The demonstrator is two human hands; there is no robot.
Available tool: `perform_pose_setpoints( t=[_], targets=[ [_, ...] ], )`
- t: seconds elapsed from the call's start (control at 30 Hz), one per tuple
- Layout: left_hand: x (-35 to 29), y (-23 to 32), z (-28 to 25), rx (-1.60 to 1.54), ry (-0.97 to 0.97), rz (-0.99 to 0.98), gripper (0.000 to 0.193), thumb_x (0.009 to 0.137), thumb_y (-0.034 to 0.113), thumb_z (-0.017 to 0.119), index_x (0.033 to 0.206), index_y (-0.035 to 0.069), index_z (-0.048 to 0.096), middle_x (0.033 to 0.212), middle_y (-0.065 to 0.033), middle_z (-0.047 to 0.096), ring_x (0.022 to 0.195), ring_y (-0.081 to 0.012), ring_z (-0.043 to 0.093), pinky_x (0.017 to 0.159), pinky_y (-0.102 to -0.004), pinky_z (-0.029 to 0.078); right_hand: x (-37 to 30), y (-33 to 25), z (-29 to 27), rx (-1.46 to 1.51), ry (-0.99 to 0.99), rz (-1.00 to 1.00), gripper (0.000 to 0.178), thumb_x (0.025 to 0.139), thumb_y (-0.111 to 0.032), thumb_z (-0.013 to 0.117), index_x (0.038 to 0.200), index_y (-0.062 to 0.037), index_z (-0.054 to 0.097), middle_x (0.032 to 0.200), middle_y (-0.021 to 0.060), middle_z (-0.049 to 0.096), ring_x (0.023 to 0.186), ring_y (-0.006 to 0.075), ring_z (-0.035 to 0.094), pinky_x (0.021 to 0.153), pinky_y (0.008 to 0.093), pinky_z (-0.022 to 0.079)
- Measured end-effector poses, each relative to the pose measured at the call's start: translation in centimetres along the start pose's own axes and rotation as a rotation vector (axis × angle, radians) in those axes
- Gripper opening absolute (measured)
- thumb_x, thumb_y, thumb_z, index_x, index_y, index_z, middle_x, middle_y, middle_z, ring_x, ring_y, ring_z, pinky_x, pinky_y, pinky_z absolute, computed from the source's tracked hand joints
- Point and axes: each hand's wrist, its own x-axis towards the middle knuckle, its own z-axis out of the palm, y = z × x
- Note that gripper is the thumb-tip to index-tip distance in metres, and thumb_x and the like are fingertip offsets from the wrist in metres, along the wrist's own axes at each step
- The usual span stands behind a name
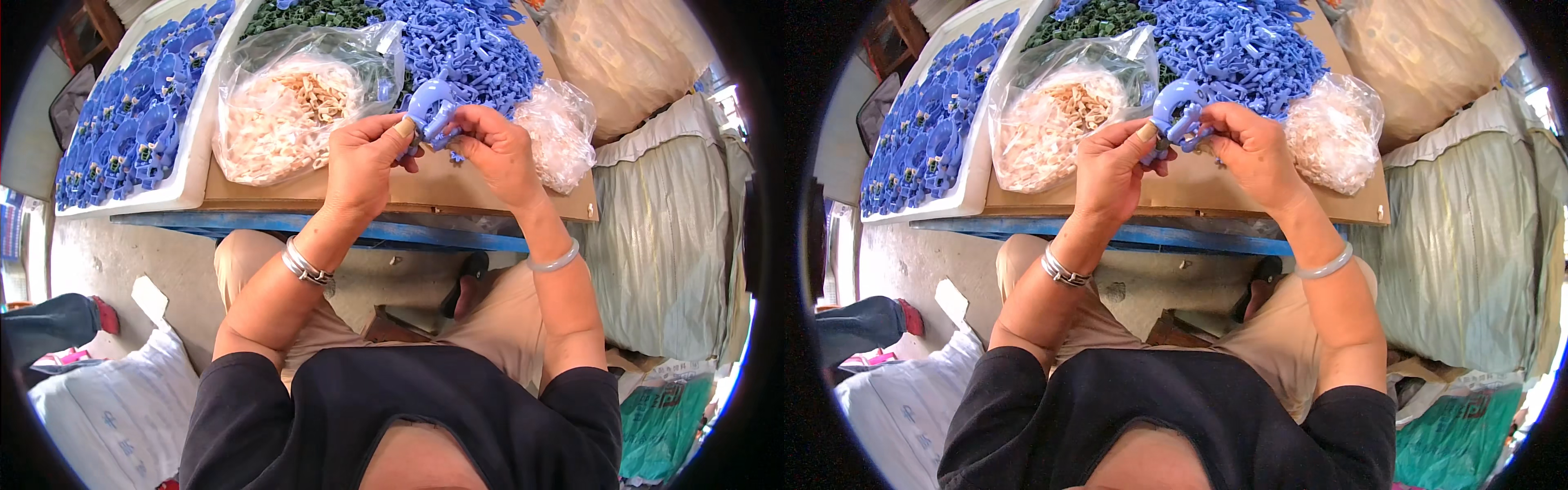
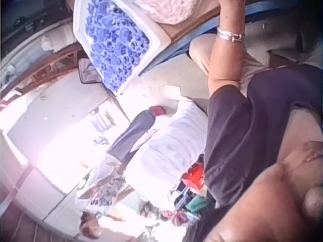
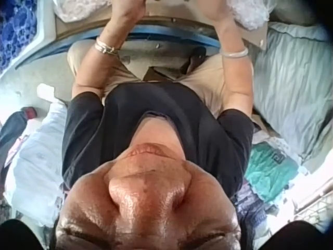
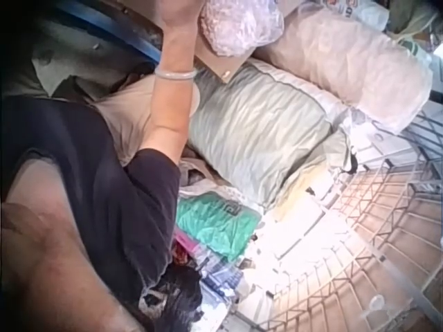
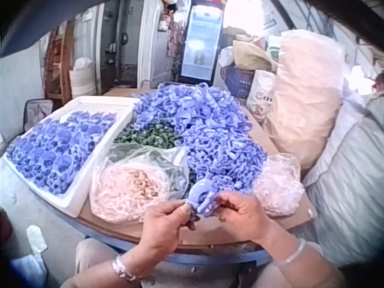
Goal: Manually assembling small plastic toy components at a workbench.
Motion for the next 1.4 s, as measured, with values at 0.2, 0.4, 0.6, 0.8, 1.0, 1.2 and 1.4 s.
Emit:
perform_pose_setpoints(
  t=[0.2, 0.4, 0.6, 0.8, 1.0, 1.2, 1.4],
  targets=[
    [0.7, 0.4, -0.7, -0.293, -0.006, -0.223, 0.020, 0.084, 0.009, 0.049, 0.095, -0.008, 0.053, 0.079, -0.0146, 0.058, 0.064, -0.0232, 0.058, 0.052, -0.0285, 0.049, 0.4, -0.3, 0.7, 0.212, 0.207, 0.026, 0.038, 0.080, 0.001, 0.052, 0.116, -0.0009, 0.042, 0.101, 0.0081, 0.052, 0.070, 0.0055, 0.050, 0.061, 0.0196, 0.043],
    [1.0, 0.1, -0.6, -0.540, 0.128, -0.411, 0.021, 0.085, 0.007, 0.041, 0.100, -0.007, 0.047, 0.090, -0.0176, 0.055, 0.070, -0.0295, 0.058, 0.060, -0.0349, 0.053, -0.2, 1.0, 1.4, 0.419, 0.263, 0.182, 0.031, 0.082, -0.014, 0.056, 0.108, -0.0006, 0.046, 0.086, 0.0044, 0.055, 0.060, 0.0050, 0.047, 0.051, 0.0166, 0.037],
    [0.6, 0.1, -0.6, -0.509, 0.075, -0.404, 0.021, 0.084, 0.007, 0.043, 0.100, -0.006, 0.048, 0.089, -0.0161, 0.056, 0.071, -0.0278, 0.058, 0.059, -0.0337, 0.051, -0.1, 0.1, 1.7, 0.452, 0.155, 0.367, 0.018, 0.080, -0.019, 0.060, 0.084, -0.0017, 0.056, 0.065, 0.0012, 0.054, 0.049, 0.0048, 0.046, 0.043, 0.0160, 0.033],
    [0.1, 0.0, -0.3, -0.376, 0.007, -0.351, 0.017, 0.083, 0.006, 0.047, 0.094, -0.006, 0.052, 0.082, -0.0142, 0.057, 0.067, -0.0240, 0.058, 0.055, -0.0305, 0.049, -0.2, -0.5, 1.1, 0.525, 0.089, 0.404, 0.017, 0.080, -0.018, 0.060, 0.082, -0.0011, 0.058, 0.066, 0.0037, 0.056, 0.047, 0.0059, 0.046, 0.042, 0.0164, 0.034],
    [0.0, -0.1, -0.2, -0.325, 0.038, -0.317, 0.019, 0.082, 0.006, 0.050, 0.096, -0.007, 0.053, 0.081, -0.0130, 0.059, 0.067, -0.0211, 0.058, 0.056, -0.0297, 0.049, -0.1, -0.2, 0.5, 0.546, 0.025, 0.436, 0.017, 0.079, -0.016, 0.060, 0.084, 0.0007, 0.058, 0.066, 0.0052, 0.057, 0.046, 0.0074, 0.047, 0.040, 0.0180, 0.035],
    [-0.3, 0.0, 0.2, -0.220, -0.006, -0.117, 0.021, 0.081, 0.006, 0.054, 0.096, -0.007, 0.057, 0.081, -0.0100, 0.060, 0.066, -0.0152, 0.057, 0.057, -0.0273, 0.049, -0.4, -0.2, 0.7, 0.565, 0.068, 0.432, 0.018, 0.079, -0.015, 0.060, 0.086, 0.0012, 0.057, 0.067, 0.0057, 0.057, 0.047, 0.0097, 0.048, 0.041, 0.0192, 0.036],
    [-0.3, -0.5, 0.1, -0.202, 0.006, -0.004, 0.021, 0.079, 0.005, 0.057, 0.097, -0.007, 0.057, 0.082, -0.0090, 0.060, 0.068, -0.0139, 0.056, 0.059, -0.0256, 0.048, -0.8, -0.4, 0.4, 0.648, 0.007, 0.430, 0.018, 0.081, -0.012, 0.056, 0.095, 0.0004, 0.056, 0.077, 0.0073, 0.059, 0.058, 0.0123, 0.052, 0.050, 0.0219, 0.041]
  ],
)
